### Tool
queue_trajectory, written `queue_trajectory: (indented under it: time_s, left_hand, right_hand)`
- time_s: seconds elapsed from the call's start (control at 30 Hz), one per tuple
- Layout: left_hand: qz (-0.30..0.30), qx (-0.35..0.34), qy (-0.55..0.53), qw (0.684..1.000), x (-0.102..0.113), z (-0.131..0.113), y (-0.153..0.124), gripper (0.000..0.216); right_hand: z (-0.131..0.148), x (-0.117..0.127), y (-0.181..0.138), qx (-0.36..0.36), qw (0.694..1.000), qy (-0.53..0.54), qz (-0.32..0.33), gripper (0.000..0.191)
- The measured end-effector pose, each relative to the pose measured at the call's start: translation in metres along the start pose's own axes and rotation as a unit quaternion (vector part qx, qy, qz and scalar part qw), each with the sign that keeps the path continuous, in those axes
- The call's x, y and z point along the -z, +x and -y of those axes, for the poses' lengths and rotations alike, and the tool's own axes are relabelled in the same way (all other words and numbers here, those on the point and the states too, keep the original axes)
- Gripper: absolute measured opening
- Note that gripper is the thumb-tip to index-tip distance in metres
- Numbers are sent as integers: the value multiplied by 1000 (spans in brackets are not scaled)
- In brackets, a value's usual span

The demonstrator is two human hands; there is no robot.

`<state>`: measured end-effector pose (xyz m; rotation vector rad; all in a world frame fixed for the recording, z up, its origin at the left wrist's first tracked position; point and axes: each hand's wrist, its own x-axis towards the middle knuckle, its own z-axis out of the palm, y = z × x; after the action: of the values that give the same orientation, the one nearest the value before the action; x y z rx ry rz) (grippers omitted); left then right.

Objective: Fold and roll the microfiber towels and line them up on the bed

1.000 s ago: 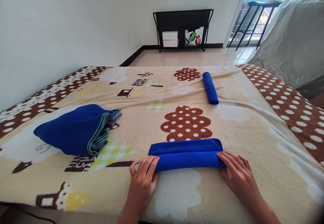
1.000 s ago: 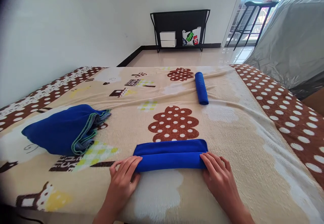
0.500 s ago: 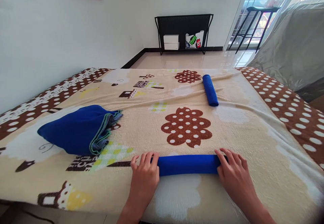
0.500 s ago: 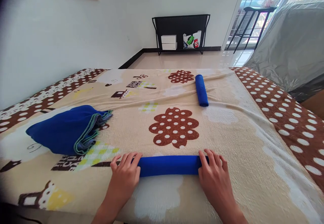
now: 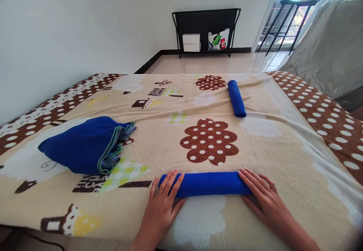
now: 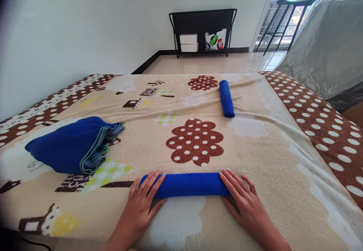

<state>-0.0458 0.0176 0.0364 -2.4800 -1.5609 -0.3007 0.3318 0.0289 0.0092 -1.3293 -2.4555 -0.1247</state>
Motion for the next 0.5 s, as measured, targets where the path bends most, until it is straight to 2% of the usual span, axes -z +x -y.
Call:
queue_trajectory:
  time_s: [0.13,0.23,0.3,0.37,0.5]
  left_hand:
    - [22,-26,-29,999,-1,17,11,53]
    - [35,-50,-72,996,4,25,26,47]
    - [36,-53,-112,992,10,25,36,44]
    - [42,-55,-153,986,18,18,48,43]
    - [88,-61,-250,962,36,-16,69,45]
  right_hand:
    - [-16,3,17,31,998,45,0,56]
    - [-34,30,44,55,993,100,29,43]
    - [-44,67,68,47,990,119,51,36]
    - [-46,116,95,42,991,117,47,35]
    - [-17,219,147,102,992,74,-23,36]
